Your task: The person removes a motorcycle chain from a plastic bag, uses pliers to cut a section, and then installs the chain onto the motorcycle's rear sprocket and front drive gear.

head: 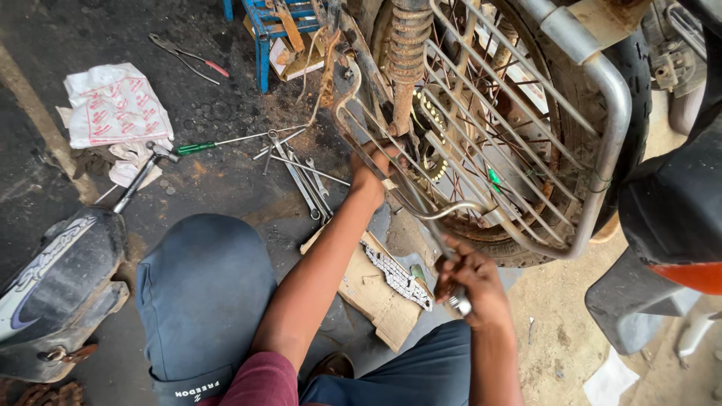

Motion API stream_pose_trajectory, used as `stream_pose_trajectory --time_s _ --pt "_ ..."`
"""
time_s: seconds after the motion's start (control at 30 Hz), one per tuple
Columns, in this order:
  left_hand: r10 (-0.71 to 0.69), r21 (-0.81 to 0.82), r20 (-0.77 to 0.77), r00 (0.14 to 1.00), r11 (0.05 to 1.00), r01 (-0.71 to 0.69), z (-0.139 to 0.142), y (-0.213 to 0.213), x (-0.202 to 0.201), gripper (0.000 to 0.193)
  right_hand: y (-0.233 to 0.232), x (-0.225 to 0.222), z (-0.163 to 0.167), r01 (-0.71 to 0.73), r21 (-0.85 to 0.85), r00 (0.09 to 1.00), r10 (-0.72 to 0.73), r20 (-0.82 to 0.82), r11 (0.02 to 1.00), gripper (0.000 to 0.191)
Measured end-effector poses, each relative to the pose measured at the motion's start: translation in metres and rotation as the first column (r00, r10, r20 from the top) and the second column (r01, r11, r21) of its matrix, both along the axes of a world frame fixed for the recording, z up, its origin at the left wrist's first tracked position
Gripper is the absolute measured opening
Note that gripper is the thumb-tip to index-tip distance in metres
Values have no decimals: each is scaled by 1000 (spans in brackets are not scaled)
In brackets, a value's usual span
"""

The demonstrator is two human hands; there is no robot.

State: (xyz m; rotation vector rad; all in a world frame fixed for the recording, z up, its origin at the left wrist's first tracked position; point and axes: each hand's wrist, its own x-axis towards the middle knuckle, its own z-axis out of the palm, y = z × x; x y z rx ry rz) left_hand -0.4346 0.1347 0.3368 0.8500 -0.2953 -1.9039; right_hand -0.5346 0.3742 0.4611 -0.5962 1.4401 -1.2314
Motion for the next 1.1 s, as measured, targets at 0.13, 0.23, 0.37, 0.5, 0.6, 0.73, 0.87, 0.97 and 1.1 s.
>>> stream_pose_trajectory --time_s 0.13,0.23,0.37,0.5,0.6,0.73,0.87,0.97,1.1 --pt "51 -103 125 991 994 -38 3 7 17 30 4 11 -42 -140 74 980 149 -134 987 51" --pt "66 -176 232 970 984 -24 4 9 25 35 -9 12 -95 -197 171 932 238 -275 965 36" --pt "116 -386 388 914 921 46 -6 14 22 42 -49 25 -179 -206 46 926 210 -314 977 18" --pt "257 -573 321 911 819 -30 -26 13 6 41 -97 41 -227 -162 53 943 170 -287 985 9" --pt "493 -683 556 669 730 30 -37 7 -2 30 -114 52 -219 -101 48 963 110 -245 994 9" --pt "241 -509 417 876 860 6 -32 0 -2 27 -67 37 -161 -215 206 742 297 -601 955 28" --pt "127 -345 280 952 938 -23 -23 -2 2 29 1 16 -76 52 148 832 39 -554 988 17" --pt "153 -251 137 979 961 -115 -32 11 8 27 15 13 -51 -71 154 808 147 -570 985 16" --pt "266 -4 205 942 962 -271 -60 9 39 29 4 60 -106 -193 379 835 354 -422 905 28"
